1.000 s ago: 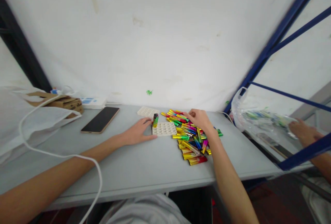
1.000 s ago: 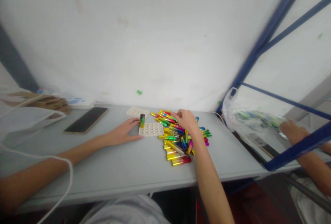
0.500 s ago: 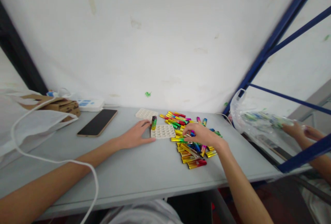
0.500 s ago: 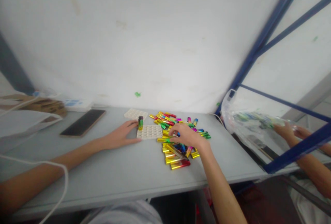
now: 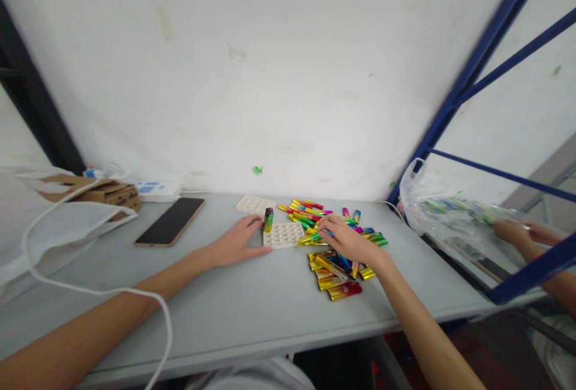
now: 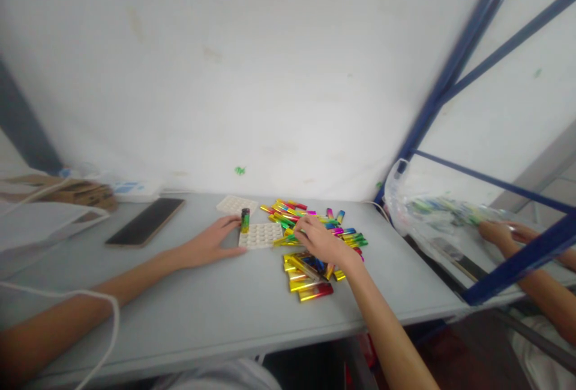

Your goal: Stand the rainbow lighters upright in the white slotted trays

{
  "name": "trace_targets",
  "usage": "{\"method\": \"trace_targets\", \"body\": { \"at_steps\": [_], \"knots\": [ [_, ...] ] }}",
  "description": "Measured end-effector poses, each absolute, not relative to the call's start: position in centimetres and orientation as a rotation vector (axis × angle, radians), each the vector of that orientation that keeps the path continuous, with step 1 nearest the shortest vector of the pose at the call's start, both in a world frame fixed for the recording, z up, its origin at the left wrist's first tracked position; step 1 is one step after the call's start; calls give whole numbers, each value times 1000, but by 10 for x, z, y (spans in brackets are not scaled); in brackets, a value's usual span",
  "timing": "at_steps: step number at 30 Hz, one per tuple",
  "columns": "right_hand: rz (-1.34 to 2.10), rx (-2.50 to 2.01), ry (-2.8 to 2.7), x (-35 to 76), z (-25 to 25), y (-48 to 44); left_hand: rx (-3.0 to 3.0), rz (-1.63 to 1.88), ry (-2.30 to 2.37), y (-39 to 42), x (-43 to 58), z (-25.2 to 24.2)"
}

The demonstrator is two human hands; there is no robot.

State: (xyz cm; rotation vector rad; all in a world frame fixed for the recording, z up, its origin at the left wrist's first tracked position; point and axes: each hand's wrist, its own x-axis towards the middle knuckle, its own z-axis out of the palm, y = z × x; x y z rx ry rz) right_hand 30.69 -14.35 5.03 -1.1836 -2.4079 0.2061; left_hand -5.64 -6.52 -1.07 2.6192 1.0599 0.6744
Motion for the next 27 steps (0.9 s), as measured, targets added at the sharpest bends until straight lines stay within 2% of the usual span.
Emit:
{"method": "trace_targets", "body": {
  "at_steps": [7,13,19,27],
  "knots": [
    [588,-1131,-1755,281,69,-110,2622,744,1010,-63,-56,-10],
    [1069,-940,-1201,230,100,-98,2611,746,988,-66,-56,-9],
    [1254,-825,-1174,198,104,-103,2598,748,988,-70,-55,-8],
    [1214,-994,-1299,191,73,-100,2591,775,983,-69,-55,-9]
  ]
}}
